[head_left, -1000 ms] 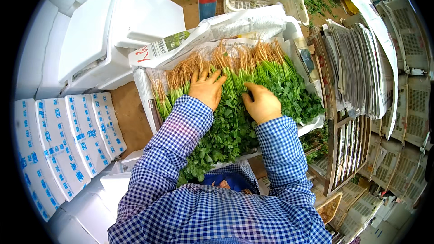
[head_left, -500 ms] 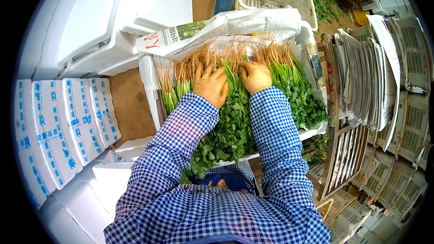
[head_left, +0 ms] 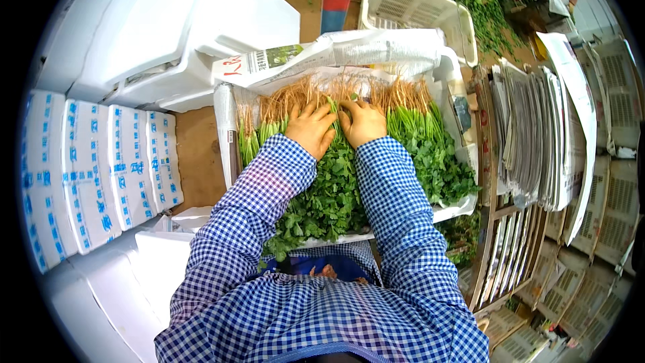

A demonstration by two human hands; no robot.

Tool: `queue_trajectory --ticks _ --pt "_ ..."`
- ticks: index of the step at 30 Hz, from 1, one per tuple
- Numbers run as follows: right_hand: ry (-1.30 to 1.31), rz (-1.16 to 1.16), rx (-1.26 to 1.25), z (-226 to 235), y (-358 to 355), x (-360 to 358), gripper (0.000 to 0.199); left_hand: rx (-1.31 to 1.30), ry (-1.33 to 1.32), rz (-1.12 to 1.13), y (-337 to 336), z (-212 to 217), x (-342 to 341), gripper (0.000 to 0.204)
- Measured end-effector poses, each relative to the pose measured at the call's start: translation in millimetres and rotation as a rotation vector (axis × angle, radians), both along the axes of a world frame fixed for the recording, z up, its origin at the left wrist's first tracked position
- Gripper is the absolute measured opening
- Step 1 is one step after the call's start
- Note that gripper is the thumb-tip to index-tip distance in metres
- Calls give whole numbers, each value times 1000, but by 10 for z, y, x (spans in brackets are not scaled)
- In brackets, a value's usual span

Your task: The person sorts bunches of coriander by hand, moving them between baskets and crates, and then arranges them in a crate lined with newspaper.

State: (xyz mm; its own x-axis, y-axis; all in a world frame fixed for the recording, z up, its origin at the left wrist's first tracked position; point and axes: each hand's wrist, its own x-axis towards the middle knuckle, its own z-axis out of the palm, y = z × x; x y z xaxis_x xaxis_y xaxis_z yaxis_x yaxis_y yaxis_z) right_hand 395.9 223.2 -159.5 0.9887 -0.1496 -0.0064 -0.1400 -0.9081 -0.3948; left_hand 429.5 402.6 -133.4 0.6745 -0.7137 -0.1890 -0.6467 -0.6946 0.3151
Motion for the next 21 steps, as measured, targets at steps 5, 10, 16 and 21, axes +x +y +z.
queue_trajectory --ticks 5,10,16,21 --pt "3 22 39 30 -8 13 34 -149 -128 319 -200 133 105 48" --pt "-102 17 313 -76 -74 -20 37 -70 194 406 -311 -137 450 36" --pt "-302 -138 954 157 -390 -35 45 -254 336 437 -209 -146 394 32" --pt "-87 81 390 595 -236 64 41 -366 494 475 -184 -183 416 29"
